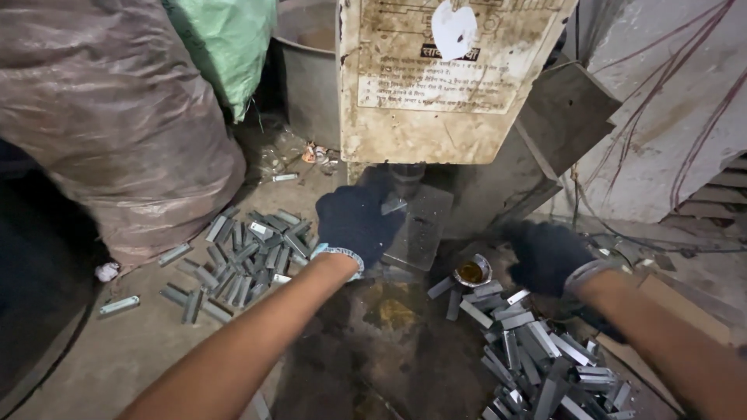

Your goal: Manually stamping small metal components using a mechanical press machine in an industrial setting.

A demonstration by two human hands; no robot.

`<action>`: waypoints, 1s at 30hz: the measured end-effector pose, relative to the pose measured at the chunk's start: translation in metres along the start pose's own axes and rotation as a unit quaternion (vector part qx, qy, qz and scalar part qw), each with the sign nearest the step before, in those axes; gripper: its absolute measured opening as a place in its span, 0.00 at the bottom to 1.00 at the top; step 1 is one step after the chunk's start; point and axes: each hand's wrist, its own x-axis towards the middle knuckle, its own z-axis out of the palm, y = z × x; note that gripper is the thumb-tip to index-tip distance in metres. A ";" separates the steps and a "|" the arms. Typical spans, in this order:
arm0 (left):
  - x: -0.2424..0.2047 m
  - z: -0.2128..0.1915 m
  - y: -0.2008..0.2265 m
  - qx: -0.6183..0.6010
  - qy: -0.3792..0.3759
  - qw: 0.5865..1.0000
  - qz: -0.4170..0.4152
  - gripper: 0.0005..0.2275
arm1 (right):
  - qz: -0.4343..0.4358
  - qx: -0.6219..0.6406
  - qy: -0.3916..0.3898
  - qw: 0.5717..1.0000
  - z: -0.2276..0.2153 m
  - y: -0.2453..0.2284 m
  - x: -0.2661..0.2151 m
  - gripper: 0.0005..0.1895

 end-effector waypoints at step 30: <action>0.002 -0.028 -0.001 0.005 -0.038 0.998 -0.046 0.26 | 0.049 0.019 -0.058 0.997 0.066 -0.019 0.022 0.32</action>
